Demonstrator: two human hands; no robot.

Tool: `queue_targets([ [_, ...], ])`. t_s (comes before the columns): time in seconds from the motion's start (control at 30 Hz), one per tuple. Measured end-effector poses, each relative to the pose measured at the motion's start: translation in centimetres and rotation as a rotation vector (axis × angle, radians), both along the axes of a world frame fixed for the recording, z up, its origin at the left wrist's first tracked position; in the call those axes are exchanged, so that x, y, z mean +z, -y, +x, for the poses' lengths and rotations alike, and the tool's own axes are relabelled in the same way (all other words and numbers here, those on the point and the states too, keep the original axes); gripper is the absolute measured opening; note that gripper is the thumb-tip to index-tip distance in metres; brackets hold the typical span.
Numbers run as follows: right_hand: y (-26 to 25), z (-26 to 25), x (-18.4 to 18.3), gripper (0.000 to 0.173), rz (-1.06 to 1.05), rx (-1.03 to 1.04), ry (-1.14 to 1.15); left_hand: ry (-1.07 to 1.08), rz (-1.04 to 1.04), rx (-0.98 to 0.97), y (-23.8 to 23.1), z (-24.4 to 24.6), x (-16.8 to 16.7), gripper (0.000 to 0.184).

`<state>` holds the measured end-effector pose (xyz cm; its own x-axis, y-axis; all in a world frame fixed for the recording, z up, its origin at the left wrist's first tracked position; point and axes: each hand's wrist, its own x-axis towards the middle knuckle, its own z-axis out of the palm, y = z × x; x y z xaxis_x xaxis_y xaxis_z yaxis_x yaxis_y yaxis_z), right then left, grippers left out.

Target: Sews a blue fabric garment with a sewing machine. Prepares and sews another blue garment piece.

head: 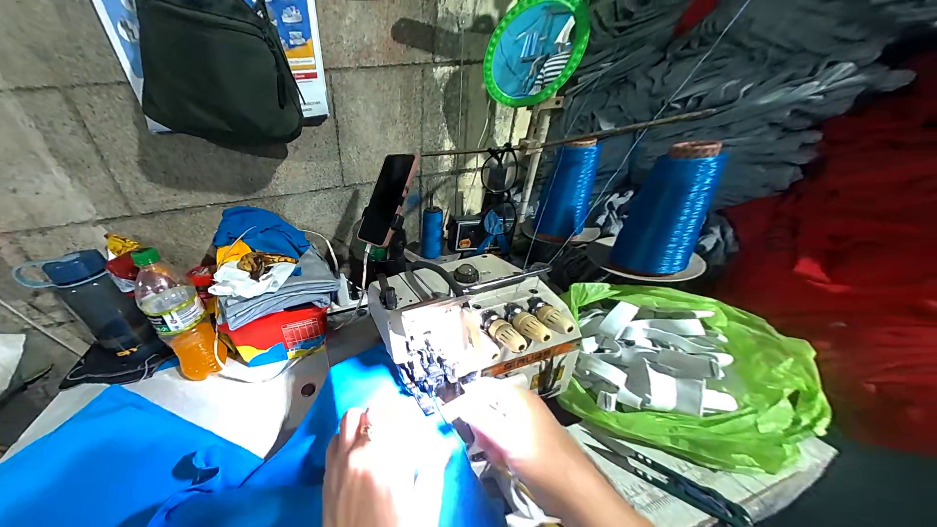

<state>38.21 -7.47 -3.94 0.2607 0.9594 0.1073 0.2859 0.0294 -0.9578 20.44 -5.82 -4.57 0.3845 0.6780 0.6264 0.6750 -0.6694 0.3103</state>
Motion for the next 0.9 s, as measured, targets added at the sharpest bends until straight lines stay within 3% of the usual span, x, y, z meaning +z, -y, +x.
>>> queue_targets([
  [0.13, -2.0, 0.8, 2.3, 0.014, -0.352, 0.110, -0.121, -0.205, -0.058, -0.069, 1.2, 0.6, -0.9, 0.035],
  [0.3, -2.4, 0.3, 2.6, 0.024, -0.499, 0.149, -0.092, -0.193, -0.017, -0.045, 1.6, 1.0, -1.5, 0.032],
  [0.5, -3.3, -0.6, 2.8, 0.017, -0.567, 0.051, -0.203, -0.210, -0.016, -0.032, 1.5, 1.1, -1.3, 0.030],
  [0.9, -3.7, -0.3, 2.9, 0.012, -0.588, 0.117, -0.187, -0.198, -0.043, -0.058, 1.4, 1.2, -1.8, 0.036],
])
